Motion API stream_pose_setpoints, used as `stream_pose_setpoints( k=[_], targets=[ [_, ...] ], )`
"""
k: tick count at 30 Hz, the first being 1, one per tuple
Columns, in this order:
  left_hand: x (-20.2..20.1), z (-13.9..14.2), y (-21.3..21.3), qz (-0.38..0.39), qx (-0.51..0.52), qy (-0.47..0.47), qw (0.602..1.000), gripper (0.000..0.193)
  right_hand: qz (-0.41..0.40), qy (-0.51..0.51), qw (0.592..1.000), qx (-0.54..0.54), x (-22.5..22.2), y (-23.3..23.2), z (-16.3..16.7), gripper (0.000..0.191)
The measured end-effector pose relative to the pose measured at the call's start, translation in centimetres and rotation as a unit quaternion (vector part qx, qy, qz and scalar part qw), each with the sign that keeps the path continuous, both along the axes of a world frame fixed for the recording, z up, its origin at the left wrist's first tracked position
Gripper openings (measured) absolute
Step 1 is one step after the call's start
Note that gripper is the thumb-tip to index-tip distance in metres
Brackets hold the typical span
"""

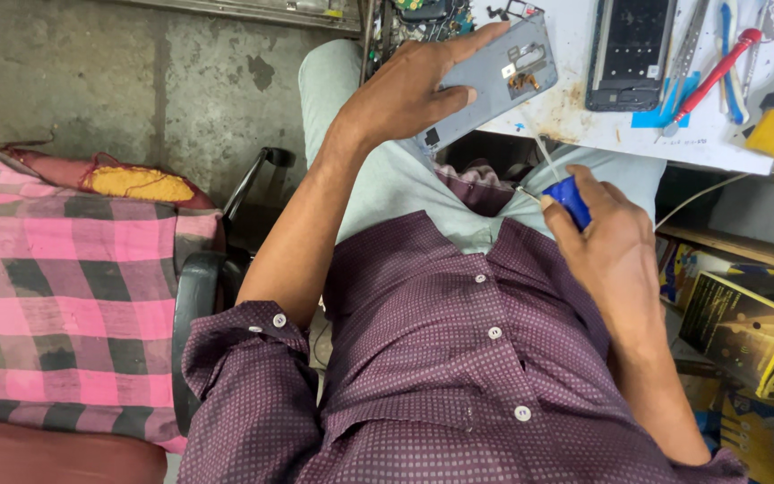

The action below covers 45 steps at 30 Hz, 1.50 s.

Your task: The person holds a disassembled phone housing in one hand and squeezes adhesive from a small tube onto its frame, rotating the housing to reach different edges. They then set it down, use tweezers on the phone back cover, and use a screwdriver to work on the cover while holding it.

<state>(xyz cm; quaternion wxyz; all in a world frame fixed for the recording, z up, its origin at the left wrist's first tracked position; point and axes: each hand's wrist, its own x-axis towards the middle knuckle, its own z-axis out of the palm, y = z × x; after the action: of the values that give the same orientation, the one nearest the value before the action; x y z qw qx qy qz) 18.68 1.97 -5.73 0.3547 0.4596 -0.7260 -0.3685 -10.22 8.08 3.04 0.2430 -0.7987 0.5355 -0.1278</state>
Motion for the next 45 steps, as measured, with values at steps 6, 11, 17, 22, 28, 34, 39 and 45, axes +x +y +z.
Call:
stream_pose_setpoints(
  k=[6, 11, 17, 22, 28, 34, 39, 45],
  targets=[
    [-0.1, 0.2, 0.0, 0.015, 0.037, -0.024, 0.999, 0.074, -0.025, 0.016, 0.998, 0.053, 0.1, -0.1, 0.0, 0.044],
    [-0.3, 0.6, 0.3, 0.009, -0.031, -0.015, 0.999, 0.075, -0.06, -0.086, 0.986, 0.133, -1.4, 0.4, -0.9, 0.039],
    [-0.6, 2.0, 0.7, 0.085, -0.069, -0.132, 0.985, 0.063, -0.159, -0.252, 0.936, 0.187, -4.3, 0.4, -3.8, 0.042],
    [-2.4, 2.9, 0.5, 0.201, -0.084, -0.218, 0.951, 0.061, -0.184, -0.288, 0.915, 0.213, -5.4, 0.5, -5.0, 0.042],
    [-4.9, 3.1, 0.2, 0.277, -0.142, -0.212, 0.927, 0.064, -0.183, -0.29, 0.914, 0.216, -4.8, 0.4, -4.4, 0.042],
    [-6.0, 2.7, 0.1, 0.28, -0.164, -0.181, 0.928, 0.066, -0.167, -0.246, 0.935, 0.196, -4.0, 0.5, -3.2, 0.043],
    [-6.4, 2.3, -0.4, 0.295, -0.157, -0.185, 0.924, 0.066, -0.163, -0.214, 0.944, 0.188, -3.4, 0.3, -2.4, 0.042],
    [-6.5, 2.0, -0.2, 0.298, -0.165, -0.16, 0.926, 0.061, -0.145, -0.108, 0.973, 0.141, -2.7, 0.4, -1.0, 0.043]
  ],
)
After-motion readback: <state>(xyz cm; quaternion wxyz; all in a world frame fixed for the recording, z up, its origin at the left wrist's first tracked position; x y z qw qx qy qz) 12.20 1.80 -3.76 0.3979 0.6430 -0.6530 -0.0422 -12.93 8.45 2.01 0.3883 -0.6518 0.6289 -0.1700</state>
